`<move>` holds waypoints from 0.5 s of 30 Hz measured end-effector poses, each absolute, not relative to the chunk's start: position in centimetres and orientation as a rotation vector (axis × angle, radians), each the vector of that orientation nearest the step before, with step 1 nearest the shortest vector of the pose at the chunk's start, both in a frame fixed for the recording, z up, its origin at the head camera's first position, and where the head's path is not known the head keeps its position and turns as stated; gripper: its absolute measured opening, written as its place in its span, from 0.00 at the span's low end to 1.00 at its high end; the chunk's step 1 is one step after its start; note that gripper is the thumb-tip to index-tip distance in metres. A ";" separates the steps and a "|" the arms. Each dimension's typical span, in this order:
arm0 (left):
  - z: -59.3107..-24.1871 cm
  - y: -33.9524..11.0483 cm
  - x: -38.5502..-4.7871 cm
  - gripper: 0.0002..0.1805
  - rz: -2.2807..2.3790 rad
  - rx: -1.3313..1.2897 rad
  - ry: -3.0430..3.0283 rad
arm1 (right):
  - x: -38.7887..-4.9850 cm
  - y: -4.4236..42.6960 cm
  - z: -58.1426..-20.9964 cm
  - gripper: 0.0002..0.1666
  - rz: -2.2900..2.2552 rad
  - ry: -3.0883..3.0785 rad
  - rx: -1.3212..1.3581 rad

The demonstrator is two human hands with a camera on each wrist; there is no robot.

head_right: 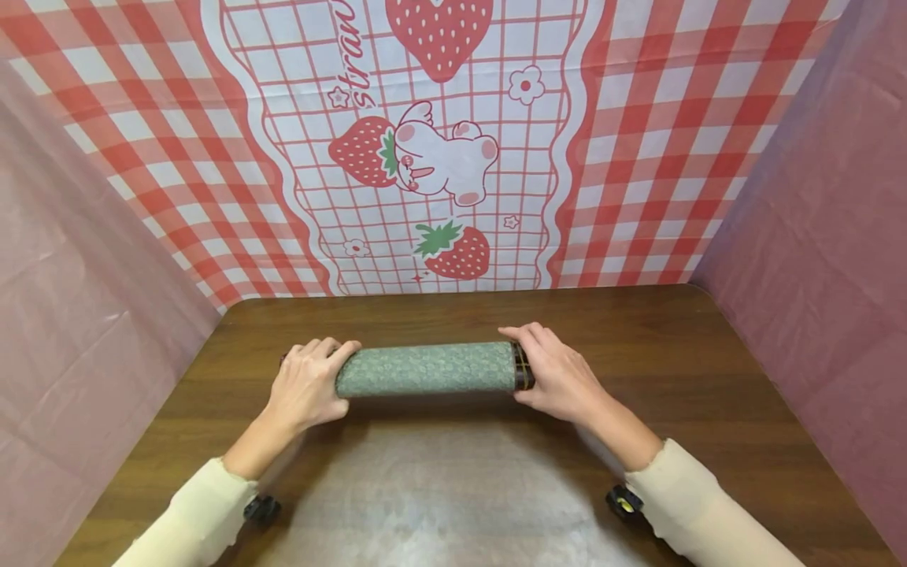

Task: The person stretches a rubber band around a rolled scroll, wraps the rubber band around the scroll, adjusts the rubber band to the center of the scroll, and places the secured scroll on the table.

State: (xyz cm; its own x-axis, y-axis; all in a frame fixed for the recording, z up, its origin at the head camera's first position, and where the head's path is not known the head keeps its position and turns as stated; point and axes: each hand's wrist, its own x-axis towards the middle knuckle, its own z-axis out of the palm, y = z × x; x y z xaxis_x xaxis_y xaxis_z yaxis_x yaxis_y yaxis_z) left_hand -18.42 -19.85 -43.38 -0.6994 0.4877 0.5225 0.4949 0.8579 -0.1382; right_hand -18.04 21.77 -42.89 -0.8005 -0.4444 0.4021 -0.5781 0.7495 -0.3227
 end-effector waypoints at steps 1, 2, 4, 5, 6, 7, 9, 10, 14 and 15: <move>-43.3 -19.7 -18.4 0.44 -0.022 -0.715 -2.469 | -18.1 21.7 -43.0 0.58 0.603 -2.634 0.794; -43.3 -19.6 -18.4 0.44 -0.028 -0.715 -2.469 | -18.1 21.7 -43.1 0.55 0.578 -2.620 0.793; -43.3 -19.4 -18.4 0.44 -0.036 -0.720 -2.470 | -18.2 21.7 -43.3 0.50 0.542 -2.589 0.783; -43.2 -19.4 -18.4 0.44 -0.039 -0.724 -2.470 | -18.3 21.7 -43.4 0.48 0.530 -2.575 0.774; -43.2 -19.3 -18.4 0.44 -0.042 -0.729 -2.470 | -18.3 21.7 -43.5 0.46 0.523 -2.561 0.768; -43.2 -19.3 -18.5 0.44 -0.042 -0.734 -2.468 | -18.3 21.7 -43.5 0.45 0.516 -2.550 0.763; -43.2 -19.3 -18.6 0.44 -0.041 -0.741 -2.465 | -18.4 21.7 -43.6 0.43 0.512 -2.533 0.759; -43.3 -19.3 -18.6 0.43 -0.040 -0.743 -2.462 | -18.4 21.7 -43.6 0.42 0.513 -2.525 0.759; -43.4 -19.3 -18.7 0.43 -0.033 -0.745 -2.450 | -18.5 21.8 -43.5 0.41 0.531 -2.496 0.761; -43.4 -19.3 -18.7 0.44 -0.026 -0.744 -2.450 | -18.6 21.9 -43.4 0.41 0.537 -2.490 0.758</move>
